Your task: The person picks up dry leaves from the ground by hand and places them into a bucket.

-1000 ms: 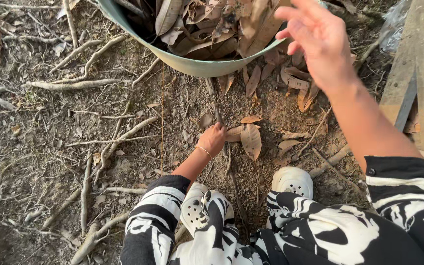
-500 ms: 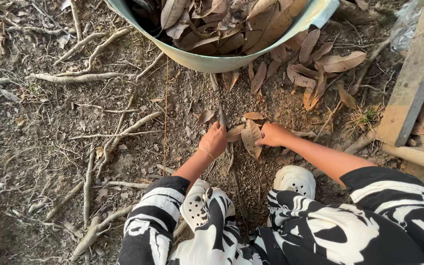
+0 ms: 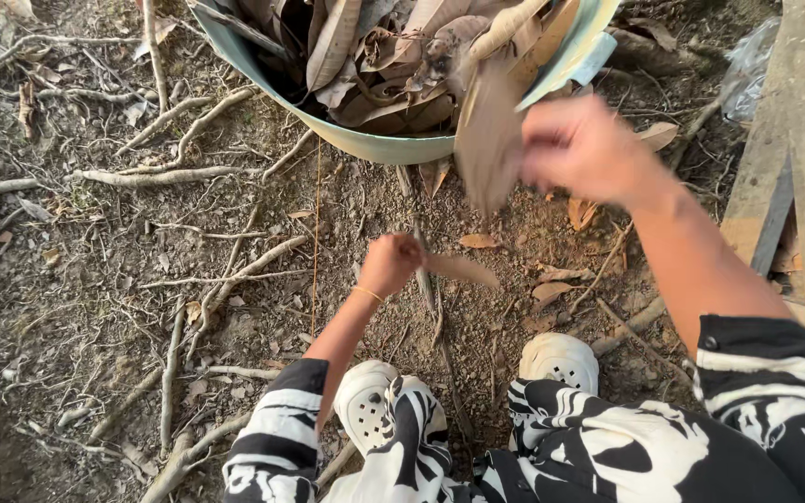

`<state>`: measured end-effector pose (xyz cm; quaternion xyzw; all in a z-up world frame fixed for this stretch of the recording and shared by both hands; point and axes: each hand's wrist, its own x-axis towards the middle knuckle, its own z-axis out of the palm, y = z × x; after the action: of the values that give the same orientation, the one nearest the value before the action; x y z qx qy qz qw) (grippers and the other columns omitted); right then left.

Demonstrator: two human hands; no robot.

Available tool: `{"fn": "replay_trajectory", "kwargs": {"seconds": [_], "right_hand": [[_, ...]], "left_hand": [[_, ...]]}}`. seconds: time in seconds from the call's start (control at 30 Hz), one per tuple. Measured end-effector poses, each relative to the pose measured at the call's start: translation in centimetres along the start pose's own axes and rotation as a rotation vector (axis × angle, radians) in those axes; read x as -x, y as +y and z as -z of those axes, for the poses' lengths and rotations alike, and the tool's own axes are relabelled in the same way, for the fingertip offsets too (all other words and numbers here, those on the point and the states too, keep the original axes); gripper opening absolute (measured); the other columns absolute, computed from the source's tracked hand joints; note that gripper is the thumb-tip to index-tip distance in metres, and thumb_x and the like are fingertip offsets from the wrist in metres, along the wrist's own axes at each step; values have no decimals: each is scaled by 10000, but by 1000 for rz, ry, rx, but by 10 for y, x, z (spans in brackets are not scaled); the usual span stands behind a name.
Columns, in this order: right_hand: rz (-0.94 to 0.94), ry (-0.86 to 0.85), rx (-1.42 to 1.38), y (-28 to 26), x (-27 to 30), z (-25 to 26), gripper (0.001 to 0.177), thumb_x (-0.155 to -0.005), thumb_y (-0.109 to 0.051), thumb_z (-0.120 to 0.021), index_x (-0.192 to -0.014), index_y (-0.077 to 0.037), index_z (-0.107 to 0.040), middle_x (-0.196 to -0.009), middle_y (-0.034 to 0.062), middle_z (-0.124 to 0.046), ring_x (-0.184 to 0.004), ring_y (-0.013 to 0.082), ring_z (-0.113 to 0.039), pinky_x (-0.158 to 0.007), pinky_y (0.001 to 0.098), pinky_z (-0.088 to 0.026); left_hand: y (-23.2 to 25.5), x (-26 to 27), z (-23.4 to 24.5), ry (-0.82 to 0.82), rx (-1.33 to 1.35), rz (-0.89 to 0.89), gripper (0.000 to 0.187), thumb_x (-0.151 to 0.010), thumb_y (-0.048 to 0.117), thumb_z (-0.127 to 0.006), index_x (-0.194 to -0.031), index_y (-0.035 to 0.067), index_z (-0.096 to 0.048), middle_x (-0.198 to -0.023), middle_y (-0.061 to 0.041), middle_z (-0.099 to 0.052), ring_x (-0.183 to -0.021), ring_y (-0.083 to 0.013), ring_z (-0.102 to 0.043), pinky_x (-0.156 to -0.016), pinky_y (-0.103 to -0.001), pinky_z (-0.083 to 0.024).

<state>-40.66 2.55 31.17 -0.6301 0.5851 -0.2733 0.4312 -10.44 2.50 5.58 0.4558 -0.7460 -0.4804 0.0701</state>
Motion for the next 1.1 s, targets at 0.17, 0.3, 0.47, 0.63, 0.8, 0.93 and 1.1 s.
{"fn": "replay_trajectory", "kwargs": {"seconds": [0.17,0.3,0.47,0.63,0.8,0.93,1.1], "right_hand": [[-74,154,-455,-13,-23,16,189,-1068,-165,-581,-1014,-26,-697,-873,84,-756,-613,85,-676,-466,179,-451],[-144,190,-319,1,-5,12,218,-1046,-157,-595,-1159,-14,-715,-778,74,-714,-556,87,-610,-446,192,-425],[-80,214,-520,44,8,3,243,-1111,-177,-613,-1127,38,-725,-738,40,-643,-564,54,-526,-497,191,-395],[-324,106,-270,90,-7,-41,263,-1008,-246,-628,-1029,-19,-759,-740,66,-681,-589,114,-580,-507,279,-471],[-361,-19,2,178,-30,-104,305,-969,-302,-661,-1218,-139,-729,-971,-4,-758,-782,108,-690,-732,301,-567],[-332,-160,-122,247,-54,-156,442,-944,-269,-695,-1369,-156,-654,-1213,68,-667,-969,127,-644,-754,310,-552],[-456,-139,-351,287,-90,-195,509,-933,-260,-672,-1430,-193,-584,-1373,-4,-610,-1024,110,-631,-723,251,-529]], "left_hand": [[90,15,82,66,237,81,79,-902,67,-721,-973,49,-748,-884,-83,-752,-681,-120,-680,-575,-259,-564],[146,35,140,132,540,-2,68,-915,57,-719,-967,13,-722,-775,-43,-706,-596,-88,-575,-499,-233,-481],[172,18,191,336,424,-378,40,-961,31,-695,-989,54,-710,-873,-11,-713,-712,-52,-632,-616,-217,-532],[186,-20,210,541,337,-520,52,-1054,61,-697,-1073,18,-677,-891,-24,-719,-756,-75,-649,-657,-230,-505],[175,-21,196,817,184,-643,195,-1024,80,-727,-1143,17,-586,-1033,-30,-690,-752,-63,-686,-572,-202,-504],[136,14,150,447,329,-564,77,-981,-15,-677,-1046,22,-697,-908,-35,-688,-720,-65,-590,-605,-243,-478],[52,6,82,131,200,-146,129,-934,67,-663,-1038,39,-732,-912,-62,-733,-741,-136,-679,-681,-282,-578]]}}
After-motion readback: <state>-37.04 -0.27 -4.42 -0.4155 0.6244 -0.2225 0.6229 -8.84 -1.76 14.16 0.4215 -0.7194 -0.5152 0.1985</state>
